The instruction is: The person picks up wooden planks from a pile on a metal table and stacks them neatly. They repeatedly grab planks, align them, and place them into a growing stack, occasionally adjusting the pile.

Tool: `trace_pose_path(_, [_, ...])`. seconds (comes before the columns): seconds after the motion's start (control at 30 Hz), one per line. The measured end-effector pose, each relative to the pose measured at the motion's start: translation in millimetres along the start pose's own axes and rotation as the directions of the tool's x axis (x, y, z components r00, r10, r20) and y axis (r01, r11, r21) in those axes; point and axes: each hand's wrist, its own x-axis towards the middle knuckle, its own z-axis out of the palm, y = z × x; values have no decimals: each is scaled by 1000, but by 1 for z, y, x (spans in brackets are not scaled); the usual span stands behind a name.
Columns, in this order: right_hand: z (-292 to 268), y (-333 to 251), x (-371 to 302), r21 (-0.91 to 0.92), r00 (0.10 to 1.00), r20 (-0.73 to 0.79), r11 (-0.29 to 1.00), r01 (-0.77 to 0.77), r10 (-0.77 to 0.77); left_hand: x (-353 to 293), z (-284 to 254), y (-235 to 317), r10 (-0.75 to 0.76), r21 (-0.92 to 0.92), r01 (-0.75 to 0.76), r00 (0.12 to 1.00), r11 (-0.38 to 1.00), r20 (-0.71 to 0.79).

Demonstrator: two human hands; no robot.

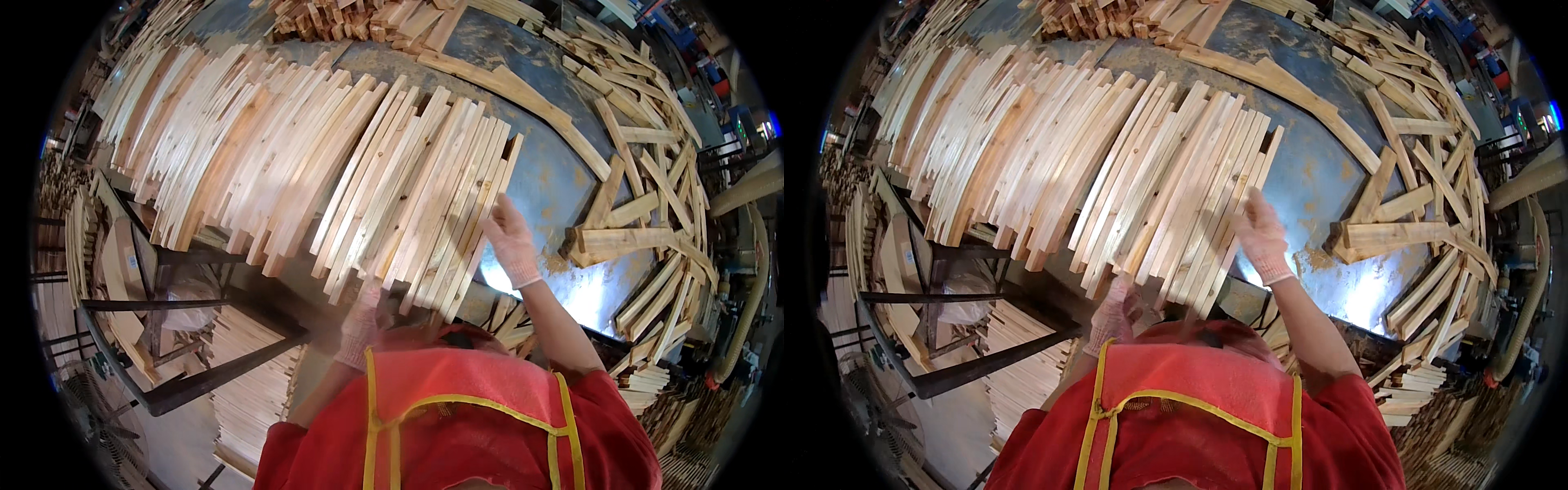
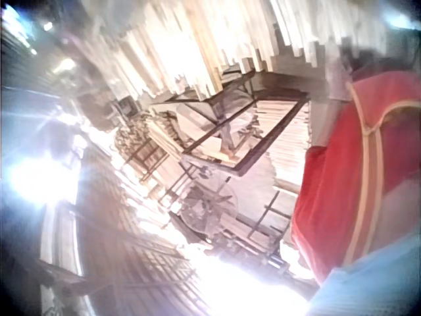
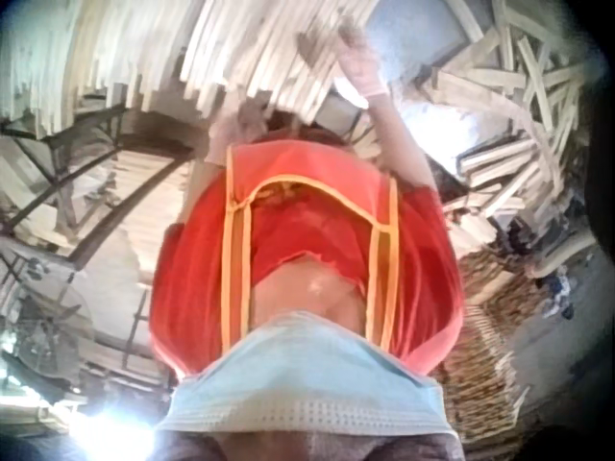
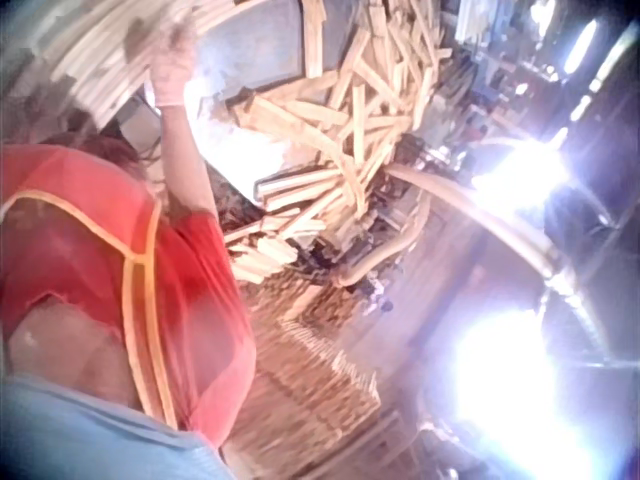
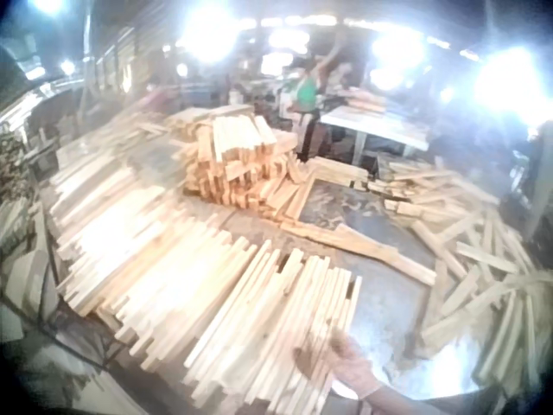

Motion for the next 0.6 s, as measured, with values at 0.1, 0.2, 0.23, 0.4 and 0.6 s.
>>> trace_pose_path(0.1, [44, -46, 5, 262, 990, 134, 961, -86, 52, -18, 3, 29, 108, -122, -95, 988, 988, 109])
trace_pose_path(0.2, [84, -96, 16, 619, 946, 247, 716, -322, 211, 4, -15, 45, 255, -241, -156, 846, 958, 468])
trace_pose_path(0.23, [94, -101, 30, 725, 919, 327, 565, -393, 220, 0, -7, 51, 268, -148, -224, 856, 963, 443])
trace_pose_path(0.4, [110, -147, 19, 817, 939, 275, 465, -341, 206, 9, -24, 69, 186, -57, -178, 897, 982, 400])
trace_pose_path(0.6, [100, -133, -32, 772, 986, 10, 625, -112, 165, 25, -49, 46, 220, -180, -159, 888, 971, 404])
